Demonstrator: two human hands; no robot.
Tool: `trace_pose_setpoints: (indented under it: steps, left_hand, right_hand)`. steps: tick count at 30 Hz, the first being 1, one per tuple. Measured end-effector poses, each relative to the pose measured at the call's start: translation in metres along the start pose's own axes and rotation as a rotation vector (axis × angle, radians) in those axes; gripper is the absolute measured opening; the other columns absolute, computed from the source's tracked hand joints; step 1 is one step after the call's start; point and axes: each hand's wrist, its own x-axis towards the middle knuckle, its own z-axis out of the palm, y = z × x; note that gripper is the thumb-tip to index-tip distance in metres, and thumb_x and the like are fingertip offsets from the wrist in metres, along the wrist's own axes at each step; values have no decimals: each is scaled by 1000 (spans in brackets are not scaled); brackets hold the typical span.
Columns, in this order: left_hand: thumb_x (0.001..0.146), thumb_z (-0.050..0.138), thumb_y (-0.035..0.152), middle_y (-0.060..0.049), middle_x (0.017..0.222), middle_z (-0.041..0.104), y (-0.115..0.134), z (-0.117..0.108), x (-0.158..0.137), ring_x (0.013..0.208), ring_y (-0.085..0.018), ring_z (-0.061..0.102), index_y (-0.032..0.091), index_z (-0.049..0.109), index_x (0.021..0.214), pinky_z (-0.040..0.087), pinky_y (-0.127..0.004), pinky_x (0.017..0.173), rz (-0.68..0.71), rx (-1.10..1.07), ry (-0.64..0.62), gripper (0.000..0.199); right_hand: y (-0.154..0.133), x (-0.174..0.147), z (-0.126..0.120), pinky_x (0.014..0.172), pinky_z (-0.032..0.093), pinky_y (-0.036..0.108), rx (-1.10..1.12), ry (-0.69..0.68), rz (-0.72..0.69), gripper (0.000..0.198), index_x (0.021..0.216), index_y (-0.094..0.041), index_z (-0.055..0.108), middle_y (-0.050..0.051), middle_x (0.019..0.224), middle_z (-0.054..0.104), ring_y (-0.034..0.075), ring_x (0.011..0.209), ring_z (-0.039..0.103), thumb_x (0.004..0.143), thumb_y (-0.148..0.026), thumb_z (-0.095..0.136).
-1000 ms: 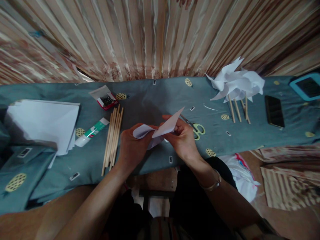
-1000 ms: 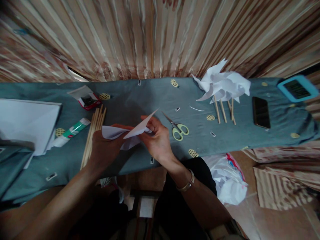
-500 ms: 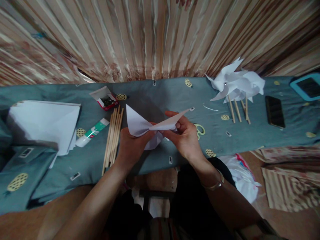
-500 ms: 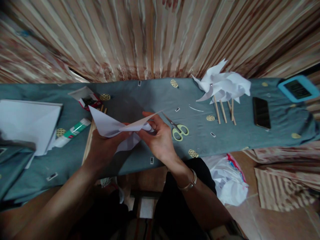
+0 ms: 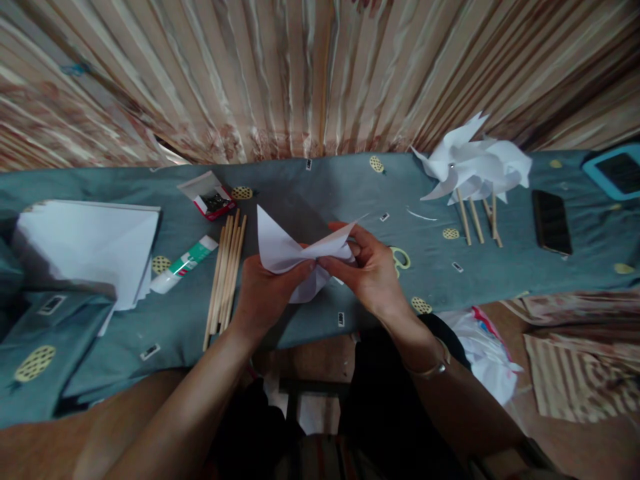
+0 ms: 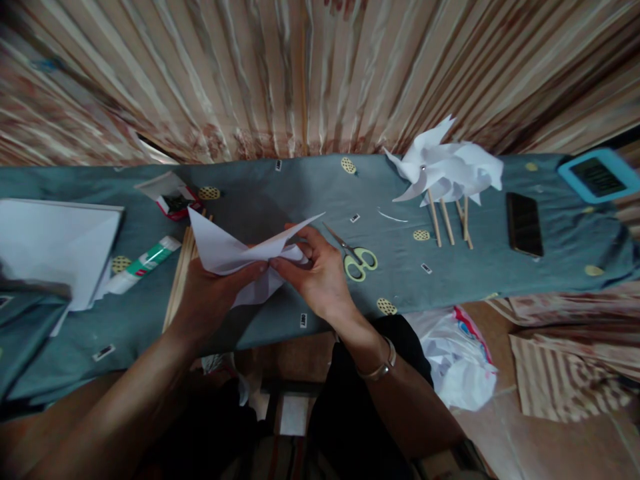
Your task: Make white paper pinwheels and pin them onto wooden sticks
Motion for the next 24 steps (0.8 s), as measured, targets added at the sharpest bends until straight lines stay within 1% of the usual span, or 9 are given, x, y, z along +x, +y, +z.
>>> trace_pose_setpoints:
  steps: [5, 8, 12, 17, 21, 24]
  left_hand:
    - [60, 82, 26, -5, 82, 78, -2, 1, 0, 78, -23, 73, 15, 76, 82, 60, -33, 75, -9, -49, 9, 25]
    - [60, 83, 26, -5, 81, 78, -2, 1, 0, 76, -22, 72, 14, 77, 81, 59, -32, 72, -1, -71, 10, 25]
    - [60, 82, 24, -6, 78, 77, -1, 0, -1, 73, -21, 71, 13, 77, 80, 59, -31, 70, 5, -87, 0, 23]
    - [61, 79, 21, -5, 76, 77, -1, -1, -2, 71, -20, 71, 14, 77, 77, 58, -31, 69, -16, -103, -18, 18]
    - [62, 80, 25, -5, 75, 77, -5, -3, -2, 71, -21, 71, 16, 77, 75, 58, -32, 68, -19, -110, -32, 16]
    - [63, 81, 29, -6, 79, 77, -9, -4, -4, 74, -23, 72, 16, 77, 78, 59, -35, 72, -13, -114, -45, 20]
  right_hand:
    - [0, -1, 3, 68, 60, 34, -1, 28, -13, 59, 110, -25, 59, -1, 82, 75, 20, 74, 71, 60, -36, 87]
    - [1, -2, 3, 65, 60, 32, -4, 33, -42, 54, 108, -25, 60, -2, 81, 76, 18, 71, 71, 62, -36, 86]
    - [4, -3, 3, 69, 60, 34, -33, 37, -69, 52, 110, -25, 60, 0, 87, 77, 20, 77, 73, 66, -38, 83]
    - [4, -4, 4, 69, 59, 34, -50, 62, -72, 49, 108, -24, 62, -1, 80, 77, 19, 73, 72, 65, -33, 83]
    - [4, -6, 6, 66, 58, 33, -70, 56, -61, 44, 105, -24, 62, -2, 78, 77, 18, 68, 70, 66, -31, 81]
    - [4, -7, 7, 66, 57, 33, -76, 42, -58, 41, 104, -24, 63, -1, 80, 77, 18, 69, 70, 67, -31, 81]
